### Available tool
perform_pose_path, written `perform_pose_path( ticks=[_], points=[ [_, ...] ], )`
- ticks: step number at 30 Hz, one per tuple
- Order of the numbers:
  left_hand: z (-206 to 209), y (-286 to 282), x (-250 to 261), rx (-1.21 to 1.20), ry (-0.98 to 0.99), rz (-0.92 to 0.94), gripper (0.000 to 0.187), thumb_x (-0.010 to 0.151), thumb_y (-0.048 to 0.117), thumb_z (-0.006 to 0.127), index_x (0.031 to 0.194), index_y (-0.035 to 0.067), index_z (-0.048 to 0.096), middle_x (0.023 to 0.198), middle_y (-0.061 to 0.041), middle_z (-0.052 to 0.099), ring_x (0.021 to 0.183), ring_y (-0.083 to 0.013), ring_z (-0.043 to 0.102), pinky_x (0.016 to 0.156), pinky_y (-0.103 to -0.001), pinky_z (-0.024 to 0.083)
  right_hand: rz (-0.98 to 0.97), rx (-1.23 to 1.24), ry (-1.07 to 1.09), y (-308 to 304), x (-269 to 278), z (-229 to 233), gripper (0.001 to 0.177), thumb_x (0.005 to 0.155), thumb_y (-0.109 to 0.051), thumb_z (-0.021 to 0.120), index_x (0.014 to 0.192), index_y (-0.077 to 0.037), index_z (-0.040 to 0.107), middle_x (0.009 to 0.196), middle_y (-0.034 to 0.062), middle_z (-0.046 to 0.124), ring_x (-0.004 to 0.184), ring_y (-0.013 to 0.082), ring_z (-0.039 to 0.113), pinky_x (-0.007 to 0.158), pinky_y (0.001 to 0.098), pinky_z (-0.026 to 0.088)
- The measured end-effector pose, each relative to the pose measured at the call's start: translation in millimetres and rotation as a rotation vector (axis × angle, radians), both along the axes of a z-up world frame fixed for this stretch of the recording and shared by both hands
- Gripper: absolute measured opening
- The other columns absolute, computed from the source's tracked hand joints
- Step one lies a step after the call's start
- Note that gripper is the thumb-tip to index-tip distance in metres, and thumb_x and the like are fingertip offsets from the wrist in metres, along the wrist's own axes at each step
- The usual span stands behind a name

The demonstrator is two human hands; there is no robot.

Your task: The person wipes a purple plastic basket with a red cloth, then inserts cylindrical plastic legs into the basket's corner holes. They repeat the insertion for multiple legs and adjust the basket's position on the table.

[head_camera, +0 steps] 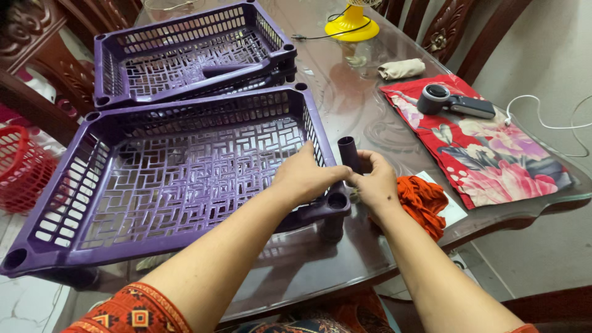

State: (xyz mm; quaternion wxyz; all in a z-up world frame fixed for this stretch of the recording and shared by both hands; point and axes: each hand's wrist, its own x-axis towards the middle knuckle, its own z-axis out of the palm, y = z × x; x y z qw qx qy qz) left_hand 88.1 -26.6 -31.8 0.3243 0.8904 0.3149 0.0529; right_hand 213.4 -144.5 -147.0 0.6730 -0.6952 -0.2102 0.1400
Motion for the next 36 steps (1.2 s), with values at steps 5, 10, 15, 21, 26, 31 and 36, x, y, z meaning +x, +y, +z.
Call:
perform_pose_path(
  ticks=[5,10,15,21,26,31,36],
  points=[
    [15,-10,-5,-0.044,-0.071,0.026,0.077,0.059,0.052,0.072,0.124,0.01,0.069,0.102,-0.018,0.078,0.101,-0.0326,0.074,0.093,-0.04,0.054,-0.001,-0.052,0.019,9,8,-3,0.046,0.076,0.002,0.079,0.119,0.0,0.065,0.102,0.008,0.075,0.086,0.0139,0.072,0.075,0.0291,0.061],
    [40,-12,-22,-0.114,-0.208,0.028,0.068,0.059,0.045,0.076,0.118,0.011,0.072,0.09,-0.011,0.078,0.084,-0.0229,0.077,0.08,-0.034,0.058,0.026,-0.05,0.101,23,27,7,0.047,0.076,0.001,0.082,0.12,0.0,0.067,0.1,0.0079,0.076,0.084,0.0155,0.072,0.074,0.0296,0.059],
    [66,-22,-45,-0.219,-0.297,-0.034,0.055,0.065,0.037,0.072,0.115,0.015,0.075,0.078,-0.004,0.077,0.068,-0.0129,0.071,0.066,-0.029,0.056,0.034,0.016,-0.01,46,41,29,0.046,0.074,0.004,0.082,0.118,-0.002,0.069,0.1,0.0072,0.076,0.083,0.0136,0.071,0.072,0.0291,0.058],
    [89,-27,-65,-0.487,-0.397,-0.059,0.049,0.067,0.025,0.075,0.115,0.011,0.075,0.074,0.001,0.069,0.062,-0.0073,0.059,0.055,-0.026,0.048,0.083,0.106,-0.007,75,45,55,0.044,0.077,0.004,0.081,0.118,-0.002,0.069,0.099,0.0072,0.075,0.08,0.0142,0.069,0.069,0.03,0.058],
    [108,-21,-78,-0.513,-0.381,-0.066,0.048,0.069,0.024,0.076,0.116,0.012,0.077,0.077,0.003,0.068,0.062,-0.0043,0.057,0.054,-0.023,0.046,0.121,0.176,0.009,94,42,69,0.043,0.078,0.006,0.079,0.119,-0.002,0.069,0.1,0.0064,0.075,0.08,0.0135,0.07,0.068,0.0294,0.058],
    [125,-18,-91,-0.496,-0.351,-0.038,0.06,0.068,0.021,0.075,0.128,0.018,0.074,0.076,0.005,0.066,0.06,-0.0041,0.054,0.052,-0.022,0.043,0.12,0.19,0.013,106,35,82,0.044,0.081,0.003,0.078,0.123,-0.005,0.069,0.1,0.0051,0.075,0.078,0.0117,0.067,0.065,0.0286,0.055],
    [136,-18,-103,-0.527,-0.363,-0.044,0.07,0.07,0.017,0.075,0.139,0.014,0.069,0.081,0.004,0.065,0.065,-0.0043,0.056,0.057,-0.022,0.046,0.177,0.259,0.053,116,35,89,0.046,0.081,0.003,0.078,0.126,-0.006,0.069,0.099,0.004,0.072,0.076,0.0105,0.066,0.065,0.0271,0.056]
  ],
)
